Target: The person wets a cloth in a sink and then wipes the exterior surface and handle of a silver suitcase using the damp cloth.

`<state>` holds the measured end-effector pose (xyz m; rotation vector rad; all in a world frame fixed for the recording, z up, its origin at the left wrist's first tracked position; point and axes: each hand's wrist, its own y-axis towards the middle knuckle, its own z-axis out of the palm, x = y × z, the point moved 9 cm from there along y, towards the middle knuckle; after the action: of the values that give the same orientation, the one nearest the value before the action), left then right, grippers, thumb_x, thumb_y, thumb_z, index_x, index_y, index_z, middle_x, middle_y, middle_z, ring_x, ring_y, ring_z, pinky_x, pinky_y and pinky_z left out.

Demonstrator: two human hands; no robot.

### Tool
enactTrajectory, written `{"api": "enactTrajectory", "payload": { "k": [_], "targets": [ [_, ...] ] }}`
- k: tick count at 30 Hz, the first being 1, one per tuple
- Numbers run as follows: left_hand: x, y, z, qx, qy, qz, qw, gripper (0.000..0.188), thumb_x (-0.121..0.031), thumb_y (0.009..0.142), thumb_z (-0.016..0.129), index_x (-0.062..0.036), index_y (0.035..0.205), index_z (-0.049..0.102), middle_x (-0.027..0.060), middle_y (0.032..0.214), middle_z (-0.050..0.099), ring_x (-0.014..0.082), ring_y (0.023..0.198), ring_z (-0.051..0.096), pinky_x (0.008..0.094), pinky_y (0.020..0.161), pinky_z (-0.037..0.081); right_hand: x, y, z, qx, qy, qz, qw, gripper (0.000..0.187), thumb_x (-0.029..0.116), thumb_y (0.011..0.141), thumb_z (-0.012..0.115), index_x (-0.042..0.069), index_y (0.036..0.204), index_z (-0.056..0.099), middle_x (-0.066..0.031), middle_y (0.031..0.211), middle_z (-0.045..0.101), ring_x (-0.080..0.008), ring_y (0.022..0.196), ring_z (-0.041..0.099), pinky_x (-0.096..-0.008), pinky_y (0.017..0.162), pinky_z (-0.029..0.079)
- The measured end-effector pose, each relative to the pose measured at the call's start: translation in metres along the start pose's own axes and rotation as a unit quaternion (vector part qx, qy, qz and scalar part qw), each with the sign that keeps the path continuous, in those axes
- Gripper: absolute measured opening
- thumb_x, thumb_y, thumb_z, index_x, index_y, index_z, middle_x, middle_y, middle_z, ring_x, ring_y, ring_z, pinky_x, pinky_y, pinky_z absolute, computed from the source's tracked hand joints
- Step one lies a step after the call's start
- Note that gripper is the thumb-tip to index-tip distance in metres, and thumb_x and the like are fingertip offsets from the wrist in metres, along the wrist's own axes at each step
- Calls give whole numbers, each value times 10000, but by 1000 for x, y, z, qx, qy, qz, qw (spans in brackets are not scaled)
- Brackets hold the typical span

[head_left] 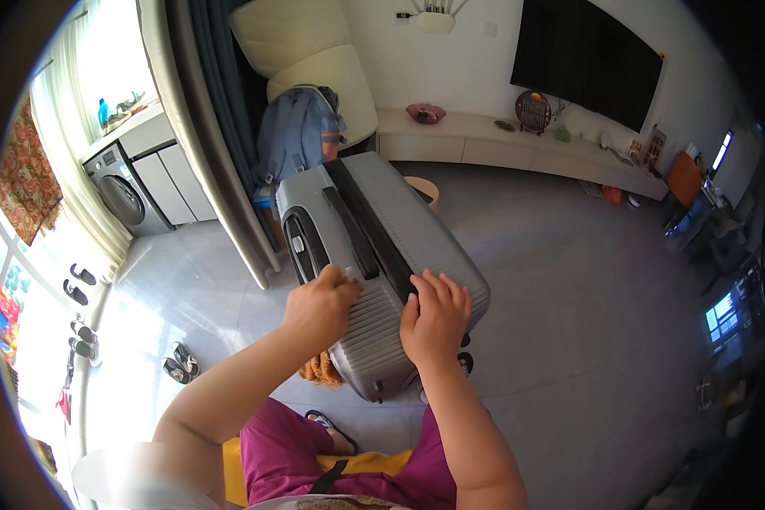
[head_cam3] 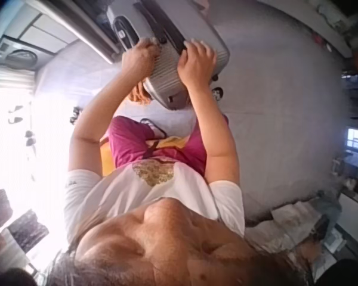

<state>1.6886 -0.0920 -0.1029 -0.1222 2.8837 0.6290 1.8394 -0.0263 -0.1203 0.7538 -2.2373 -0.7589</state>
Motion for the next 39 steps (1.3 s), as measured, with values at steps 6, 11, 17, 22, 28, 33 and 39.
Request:
{"api": "enactTrajectory", "payload": {
  "k": [6, 11, 17, 22, 28, 33, 39],
  "targets": [
    [-3, 16, 12, 37, 12, 13, 999, 217, -49, 739, 636, -140, 920, 716, 40, 903, 568, 267, 763, 637, 383, 652, 535, 9, -5, 3, -2, -6, 7, 1000, 273, 149, 838, 605, 77, 1094, 666, -87, 1192, 636, -306, 1177, 522, -549, 1053, 319],
    [33, 21, 4, -4, -21, -25, 999, 199, -55, 727, 657, -116, 907, 713, 44, 953, 597, 264, 816, 649, 376, 682, 539, 8, -3, 3, 5, -14, 2, 1000, 283, 151, 843, 599, 82, 1111, 657, -83, 1200, 634, -304, 1184, 518, -542, 1061, 311],
    [-41, 0, 3, 76, -126, 154, 977, 120, -54, 777, 699, -115, 879, 713, 36, 943, 603, 251, 796, 647, 362, 657, 543, -1, -3, 5, 7, -16, 5, 1000, 281, 155, 850, 591, 86, 1116, 651, -82, 1208, 634, -307, 1187, 520, -544, 1065, 307],
    [-5, 11, -43, -40, -314, 93, 944, 139, -74, 845, 712, -19, 973, 714, 99, 927, 585, 195, 744, 629, 290, 640, 515, 2, -3, 3, -3, -17, -12, 1000, 283, 231, 875, 615, 84, 1114, 651, -84, 1191, 638, -311, 1177, 525, -536, 1043, 318],
    [29, -2, -87, -189, -719, -118, 658, 214, -157, 981, 563, -42, 1154, 616, 61, 942, 623, 128, 710, 571, 263, 640, 487, 107, -31, -7, 170, 361, -86, 913, 807, 408, 827, 726, -38, 1395, 367, -207, 1207, 567, -348, 1115, 550, -445, 917, 423],
    [39, 2, -121, -154, -877, -114, 441, 307, -300, 1001, 533, -62, 1194, 544, 44, 873, 558, 112, 678, 495, 231, 591, 459, 141, -65, 14, 180, 398, 66, 897, 794, 186, 797, 781, -58, 1408, 336, -223, 1233, 563, -324, 1116, 585, -385, 913, 463],
    [40, -41, -101, -119, -921, -172, 330, 418, -317, 989, 541, -27, 1284, 483, 85, 950, 561, 152, 814, 579, 292, 727, 542, 134, -64, 49, 226, 535, 187, 792, 303, 18, 853, 672, 10, 1142, 580, -111, 1177, 597, -172, 1070, 596, -282, 874, 487]
  ]
}}
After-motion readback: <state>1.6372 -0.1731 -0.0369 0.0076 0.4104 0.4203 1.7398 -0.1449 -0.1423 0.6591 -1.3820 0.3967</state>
